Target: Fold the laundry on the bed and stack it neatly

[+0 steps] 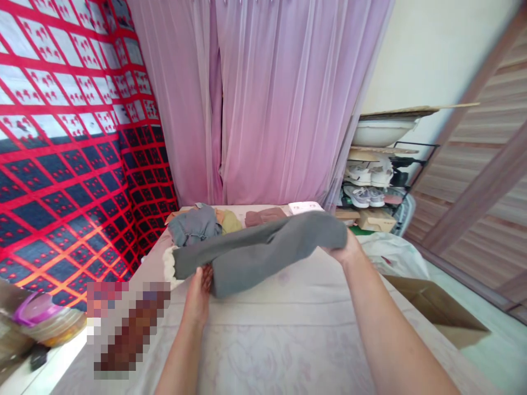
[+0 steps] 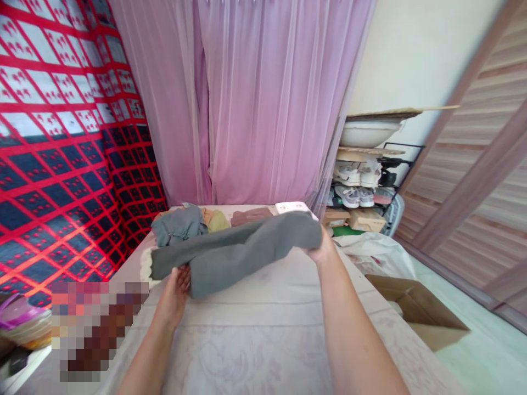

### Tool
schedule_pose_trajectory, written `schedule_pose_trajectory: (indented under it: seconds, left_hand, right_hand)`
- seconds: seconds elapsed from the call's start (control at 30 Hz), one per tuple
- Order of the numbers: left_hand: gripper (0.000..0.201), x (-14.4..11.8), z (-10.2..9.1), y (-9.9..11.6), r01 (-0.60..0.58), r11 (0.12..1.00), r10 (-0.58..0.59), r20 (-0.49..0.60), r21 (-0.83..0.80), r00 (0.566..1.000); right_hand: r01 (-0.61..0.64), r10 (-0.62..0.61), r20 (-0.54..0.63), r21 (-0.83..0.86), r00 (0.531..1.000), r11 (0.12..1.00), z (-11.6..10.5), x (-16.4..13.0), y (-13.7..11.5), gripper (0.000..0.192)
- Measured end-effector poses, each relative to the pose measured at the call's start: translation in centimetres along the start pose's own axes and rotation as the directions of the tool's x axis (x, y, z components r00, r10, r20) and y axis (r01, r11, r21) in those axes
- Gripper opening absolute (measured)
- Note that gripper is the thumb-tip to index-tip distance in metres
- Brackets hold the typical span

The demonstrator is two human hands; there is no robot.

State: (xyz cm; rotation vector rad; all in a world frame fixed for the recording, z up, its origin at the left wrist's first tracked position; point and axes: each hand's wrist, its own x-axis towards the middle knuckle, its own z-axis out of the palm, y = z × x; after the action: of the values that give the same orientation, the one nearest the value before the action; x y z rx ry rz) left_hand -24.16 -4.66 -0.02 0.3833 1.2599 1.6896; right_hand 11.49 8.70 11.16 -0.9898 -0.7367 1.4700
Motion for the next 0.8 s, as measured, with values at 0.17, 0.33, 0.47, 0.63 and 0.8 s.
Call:
schedule_pose_trajectory:
  seconds: [0.17, 0.33, 0.47, 0.63, 0.8]
  left_hand:
    - [0.047, -0.5, -0.1, -1.1, -0.187, 0.946, 0.153, 0.144, 0.263, 0.978]
    - [0.074, -0.8, -0.2, -2.7, -0.498, 0.566, 0.262, 0.430, 0.656, 0.864]
    - [0.029, -1.2, 0.6, -2.3, -0.561, 0.410, 0.283, 0.484, 0.720, 0.828]
    - [0.026, -1.8, 0.2, 2.4, -0.500, 0.502, 0.149, 0.499, 0.706, 0.854]
    - [0.027, -0.9, -2.2, 5.7, -0.329, 0.454, -0.115, 0.421, 0.828, 0.900]
  right_hand:
    - [-0.278, 0.190, -0.254, -0.378, 0.948, 0.883, -8.7, -1.9, 5.9, 0.030]
    - [-0.253, 0.091, -0.333, -0.486, 0.938, 0.837, -10.9, -1.2, 8.0, 0.046]
    - [-0.196, -0.003, -0.377, -0.488, 0.926, 0.851, -11.0, -0.1, 7.0, 0.069]
    - [-0.068, -0.097, -0.366, -0.413, 0.926, 0.908, -12.4, -1.1, 5.7, 0.065]
    - [-0.201, -0.007, -0.339, -0.575, 0.941, 0.793, -15.2, -3.7, 8.0, 0.055]
